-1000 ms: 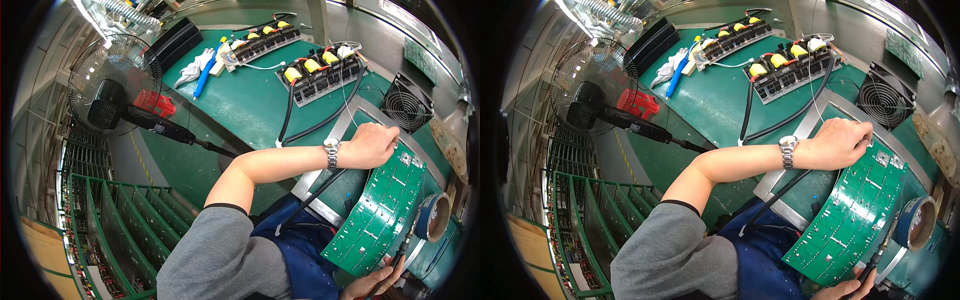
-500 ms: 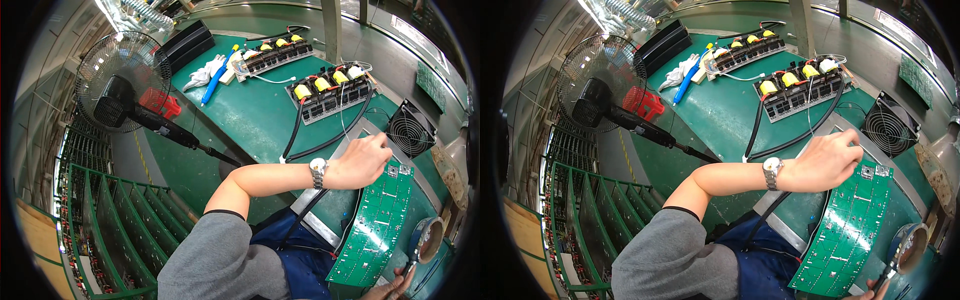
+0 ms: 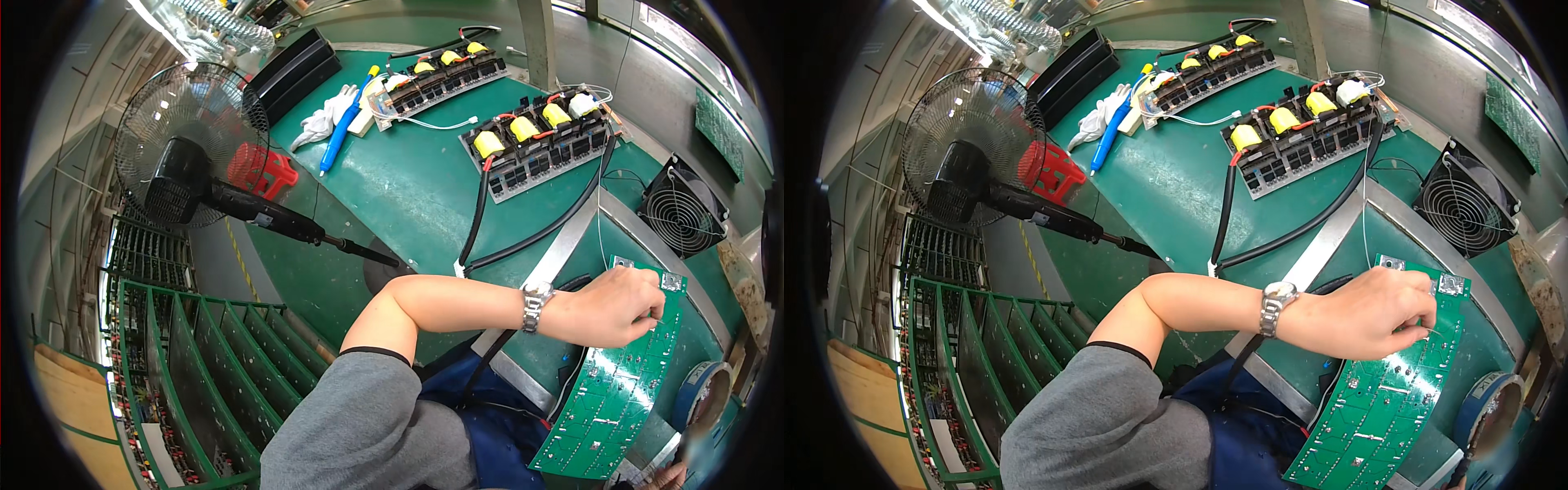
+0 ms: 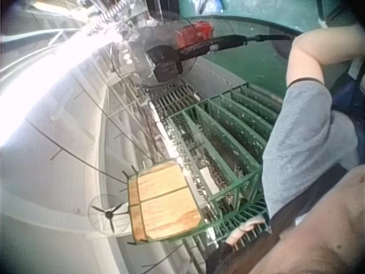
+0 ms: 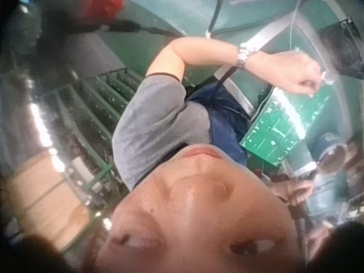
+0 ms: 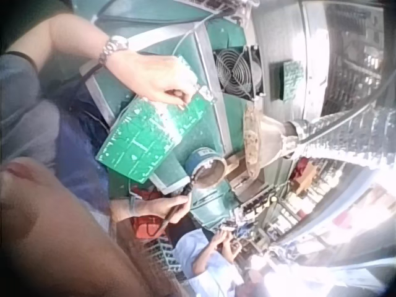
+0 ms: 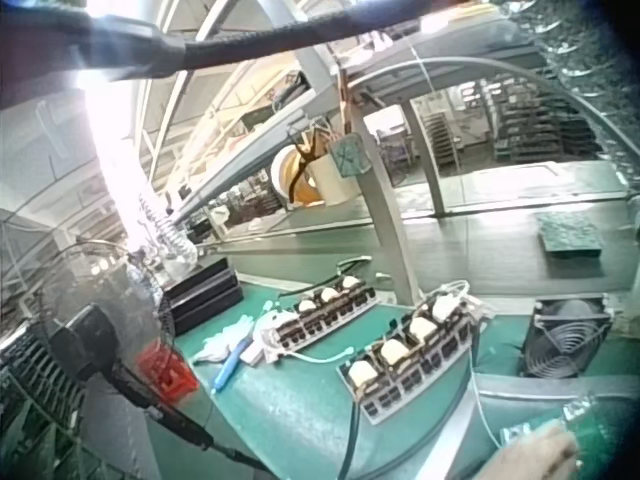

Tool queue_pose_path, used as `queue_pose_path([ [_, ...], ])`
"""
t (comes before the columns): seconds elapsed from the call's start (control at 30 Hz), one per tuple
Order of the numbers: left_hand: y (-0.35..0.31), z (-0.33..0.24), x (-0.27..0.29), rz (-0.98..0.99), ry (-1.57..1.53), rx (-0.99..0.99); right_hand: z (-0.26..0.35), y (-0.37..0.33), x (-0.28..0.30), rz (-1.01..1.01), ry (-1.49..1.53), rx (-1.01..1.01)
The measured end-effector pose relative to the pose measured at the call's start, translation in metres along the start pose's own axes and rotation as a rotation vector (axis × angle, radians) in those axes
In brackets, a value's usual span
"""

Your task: Soldering components and wires onto a printed circuit board.

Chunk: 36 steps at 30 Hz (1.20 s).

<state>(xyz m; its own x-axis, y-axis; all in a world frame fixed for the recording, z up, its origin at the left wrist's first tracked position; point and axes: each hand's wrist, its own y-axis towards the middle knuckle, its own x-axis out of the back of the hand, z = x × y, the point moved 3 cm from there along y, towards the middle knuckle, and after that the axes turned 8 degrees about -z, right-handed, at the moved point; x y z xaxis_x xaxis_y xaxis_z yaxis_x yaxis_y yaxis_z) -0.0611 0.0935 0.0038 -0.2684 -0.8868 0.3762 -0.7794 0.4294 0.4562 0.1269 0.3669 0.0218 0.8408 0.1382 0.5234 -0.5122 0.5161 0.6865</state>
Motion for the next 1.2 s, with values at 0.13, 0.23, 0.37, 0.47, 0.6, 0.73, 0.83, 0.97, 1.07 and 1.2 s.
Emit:
queue_pose_path([
  [0.13,-0.01,0.0,-0.004,0.047,0.373,-0.168,-0.004,0.003,0.005,-0.015,-0.081,-0.026],
  [0.23,-0.016,-0.007,-0.004,-0.003,0.537,-0.181,0.007,0.005,0.019,-0.066,-0.143,0.087],
  [0.37,-0.012,-0.008,0.008,0.018,0.418,-0.114,0.022,0.001,0.012,-0.15,-0.01,-0.346],
  [0.47,-0.004,-0.009,0.011,-0.061,0.371,-0.047,0.048,0.01,0.008,-0.011,0.157,-0.193],
  [0.6,-0.001,-0.008,0.002,-0.06,0.358,-0.085,0.071,0.024,-0.004,0.142,0.171,0.005],
  [0.73,0.003,-0.006,-0.004,-0.159,0.294,-0.068,0.087,0.042,-0.026,0.278,0.222,0.092],
  [0.83,0.002,0.001,-0.007,-0.119,0.31,-0.05,0.09,0.048,-0.044,0.347,0.228,0.105],
  [0.97,0.002,0.004,-0.008,-0.121,0.377,-0.147,0.096,0.053,-0.055,0.412,0.219,0.156],
  [1.07,0.003,0.005,-0.011,-0.098,0.387,-0.146,0.099,0.054,-0.061,0.451,0.198,0.177],
  [1.2,0.003,0.007,-0.014,-0.084,0.349,-0.171,0.107,0.053,-0.066,0.438,0.207,0.366],
])
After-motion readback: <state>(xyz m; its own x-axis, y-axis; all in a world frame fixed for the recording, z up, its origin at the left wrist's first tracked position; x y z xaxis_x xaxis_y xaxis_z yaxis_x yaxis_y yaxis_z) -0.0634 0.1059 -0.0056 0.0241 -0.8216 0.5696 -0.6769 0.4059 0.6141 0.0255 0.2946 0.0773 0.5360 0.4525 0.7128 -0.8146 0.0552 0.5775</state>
